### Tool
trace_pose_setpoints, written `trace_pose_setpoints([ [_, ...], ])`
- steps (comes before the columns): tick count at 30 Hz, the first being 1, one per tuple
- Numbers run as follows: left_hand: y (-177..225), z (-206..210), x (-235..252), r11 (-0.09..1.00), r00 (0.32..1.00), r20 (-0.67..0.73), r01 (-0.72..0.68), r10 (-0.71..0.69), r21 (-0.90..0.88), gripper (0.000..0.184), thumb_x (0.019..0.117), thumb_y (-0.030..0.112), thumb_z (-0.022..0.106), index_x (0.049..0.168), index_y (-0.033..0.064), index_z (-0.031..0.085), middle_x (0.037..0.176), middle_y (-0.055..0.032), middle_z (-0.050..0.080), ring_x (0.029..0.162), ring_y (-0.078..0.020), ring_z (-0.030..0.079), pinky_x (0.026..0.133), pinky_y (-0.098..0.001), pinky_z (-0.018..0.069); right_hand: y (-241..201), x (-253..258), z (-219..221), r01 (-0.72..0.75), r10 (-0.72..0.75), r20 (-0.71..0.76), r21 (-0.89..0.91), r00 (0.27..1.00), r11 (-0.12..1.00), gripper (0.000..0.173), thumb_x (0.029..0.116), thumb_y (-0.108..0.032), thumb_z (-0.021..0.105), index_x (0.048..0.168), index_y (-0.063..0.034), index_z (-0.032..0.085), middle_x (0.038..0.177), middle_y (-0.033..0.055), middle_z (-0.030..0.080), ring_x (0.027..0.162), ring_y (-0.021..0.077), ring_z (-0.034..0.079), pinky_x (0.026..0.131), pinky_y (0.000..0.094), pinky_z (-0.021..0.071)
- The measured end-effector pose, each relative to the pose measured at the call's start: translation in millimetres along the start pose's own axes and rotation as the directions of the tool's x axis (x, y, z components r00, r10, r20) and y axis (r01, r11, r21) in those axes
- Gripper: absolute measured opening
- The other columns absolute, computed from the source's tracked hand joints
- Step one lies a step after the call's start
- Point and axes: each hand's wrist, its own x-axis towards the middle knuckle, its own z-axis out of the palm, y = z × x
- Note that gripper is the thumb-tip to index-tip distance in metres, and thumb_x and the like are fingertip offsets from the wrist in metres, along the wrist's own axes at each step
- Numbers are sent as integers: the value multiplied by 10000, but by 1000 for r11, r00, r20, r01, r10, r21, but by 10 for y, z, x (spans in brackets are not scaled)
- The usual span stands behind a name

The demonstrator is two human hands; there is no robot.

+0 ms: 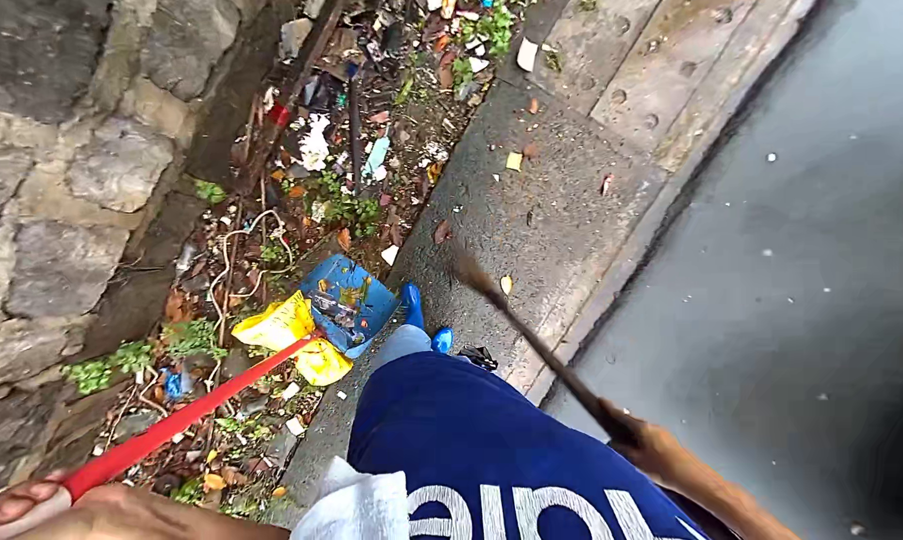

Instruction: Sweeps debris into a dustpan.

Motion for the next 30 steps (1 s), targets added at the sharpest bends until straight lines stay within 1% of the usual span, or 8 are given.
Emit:
trace_pose_setpoints([
  [4, 16, 660, -60, 997, 996, 64, 60, -63, 41, 376, 1089, 5, 204, 799, 15, 443, 547, 4, 444, 467, -86, 502, 502, -213, 511, -241, 517, -398, 13, 16, 122, -230, 992, 973, 683, 940, -90, 692, 1564, -109, 414, 1173, 319, 669, 1057, 527, 657, 878, 718, 500],
  [8, -82, 1086, -103, 988, 988, 66, 133, -138, 83, 361, 1060, -9, 195, 780, 53, 416, 537, 10, 409, 468, -100, 486, 522, -238, 523, -714, 1026, -1322, -81, 50, -205, -146, 977, 986, 699, 1002, -106, 636, 1626, -108, 321, 1177, 381, 650, 1085, 584, 628, 913, 749, 459],
  [11, -338, 1218, 12, 997, 977, 203, 72, -67, -16, 385, 1052, -12, 241, 744, 64, 458, 517, 24, 457, 475, -100, 533, 536, -239, 535, -935, 1024, -1376, -48, 45, -373, 1, 927, 999, 775, 1001, -103, 624, 1658, -94, 213, 1214, 381, 635, 1099, 562, 630, 946, 716, 462],
  [16, -669, 1549, 71, 988, 931, 365, 75, -22, -132, 315, 1063, 37, 311, 818, 82, 504, 556, 53, 524, 519, -86, 583, 582, -239, 556, -1094, 409, -944, 21, 2, -139, 161, 990, 987, 722, 988, -137, 666, 1627, -121, 331, 1286, 307, 645, 1099, 451, 663, 978, 627, 496],
  [21, -684, 2487, -368, 983, 913, 408, 61, 15, -172, 210, 1010, 2, 451, 844, 94, 540, 556, 88, 556, 486, -41, 576, 505, -204, 528, -1264, 1179, -1189, 20, -21, -45, -28, 999, 999, 705, 970, -102, 660, 1605, -87, 356, 1263, 343, 639, 1177, 529, 618, 1000, 701, 453],
  [24, -777, 3077, -575, 979, 895, 442, 31, 63, -202, 196, 988, -4, 484, 831, 98, 543, 553, 103, 540, 478, -15, 551, 485, -187, 499, -1016, 1426, -1416, -19, 73, -224, 232, 972, 973, 686, 996, -150, 645, 1617, -126, 355, 1356, 316, 605, 1251, 488, 587, 1063, 666, 423],
  [28, -962, 3906, -923, 984, 862, 503, 36, 56, -172, 147, 995, 56, 555, 853, 92, 551, 595, 93, 526, 493, -23, 536, 495, -207, 499, 136, 1057, -1435, -135, 285, -387, 372, 877, 918, 618, 1026, -228, 641, 1600, -228, 412, 1211, 330, 656, 984, 517, 660, 830, 713, 500],
  [30, -1060, 4309, -1120, 983, 836, 545, 49, 56, -175, 152, 1004, 79, 584, 854, 89, 559, 613, 78, 542, 503, -35, 550, 502, -222, 515, 602, 716, -1711, -241, 406, -455, 378, 792, 894, 548, 1013, -234, 663, 1540, -250, 513, 1214, 338, 663, 1039, 575, 636, 845, 790, 450],
])
